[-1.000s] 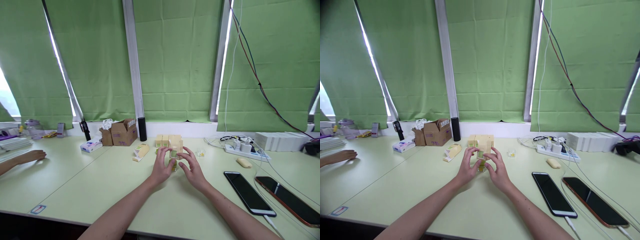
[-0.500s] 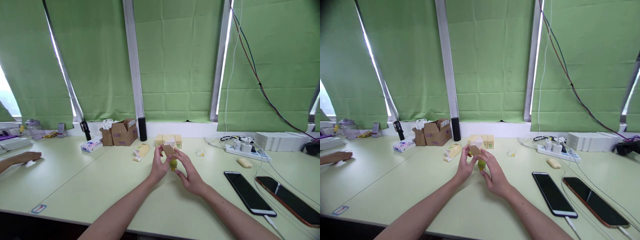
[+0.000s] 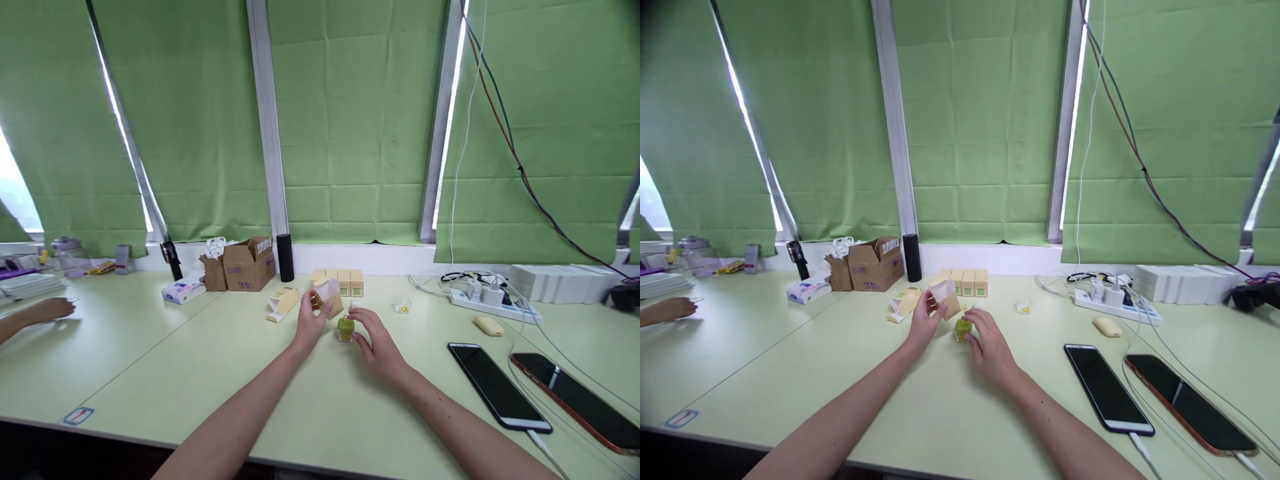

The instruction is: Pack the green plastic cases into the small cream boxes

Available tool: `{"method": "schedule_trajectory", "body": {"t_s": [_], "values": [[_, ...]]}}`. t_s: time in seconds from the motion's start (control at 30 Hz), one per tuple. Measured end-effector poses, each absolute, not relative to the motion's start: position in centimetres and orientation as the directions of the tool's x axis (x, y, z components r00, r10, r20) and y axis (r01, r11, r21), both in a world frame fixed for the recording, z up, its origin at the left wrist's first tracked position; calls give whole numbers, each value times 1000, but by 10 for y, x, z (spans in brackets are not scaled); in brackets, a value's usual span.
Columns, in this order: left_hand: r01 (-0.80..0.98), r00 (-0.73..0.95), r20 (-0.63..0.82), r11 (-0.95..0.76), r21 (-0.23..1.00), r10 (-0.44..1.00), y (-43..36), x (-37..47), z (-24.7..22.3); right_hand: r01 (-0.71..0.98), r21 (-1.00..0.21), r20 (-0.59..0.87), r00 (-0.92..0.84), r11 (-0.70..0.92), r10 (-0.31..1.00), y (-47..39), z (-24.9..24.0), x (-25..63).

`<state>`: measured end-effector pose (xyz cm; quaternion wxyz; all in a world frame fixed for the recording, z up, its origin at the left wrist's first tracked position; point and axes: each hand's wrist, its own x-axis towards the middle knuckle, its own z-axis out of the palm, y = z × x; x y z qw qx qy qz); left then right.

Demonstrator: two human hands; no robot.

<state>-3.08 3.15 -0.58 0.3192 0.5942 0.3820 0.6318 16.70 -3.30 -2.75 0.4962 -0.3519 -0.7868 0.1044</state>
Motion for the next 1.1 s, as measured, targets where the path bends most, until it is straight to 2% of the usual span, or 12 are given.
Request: {"method": "schedule_trajectory", "body": {"t_s": [0.1,0.2,0.3,0.47,0.8,1.0,1.1], "values": [[-12,-92,427,-429,903,900,43,-39,-9,525,-526,674,-223,670,704,-28,-32,166],[48,-59,342,-340,939,938,52,-46,-13,585,-543,623,-201,602,756,-23,-39,165],[138,-49,322,-313,940,945,56,-50,-16,635,-535,586,-197,558,786,-18,-44,167],[149,38,314,-316,937,949,54,-49,-20,683,-504,593,-171,528,787,-15,-41,172],[-21,153,251,-250,968,956,49,-40,-22,776,-531,476,-59,340,877,-16,-29,194],[33,203,281,-293,955,938,34,-33,-21,783,-533,447,-62,321,892,-14,-30,198],[68,205,365,-385,920,908,27,-33,-15,781,-543,422,-62,307,904,-16,-29,197]]}}
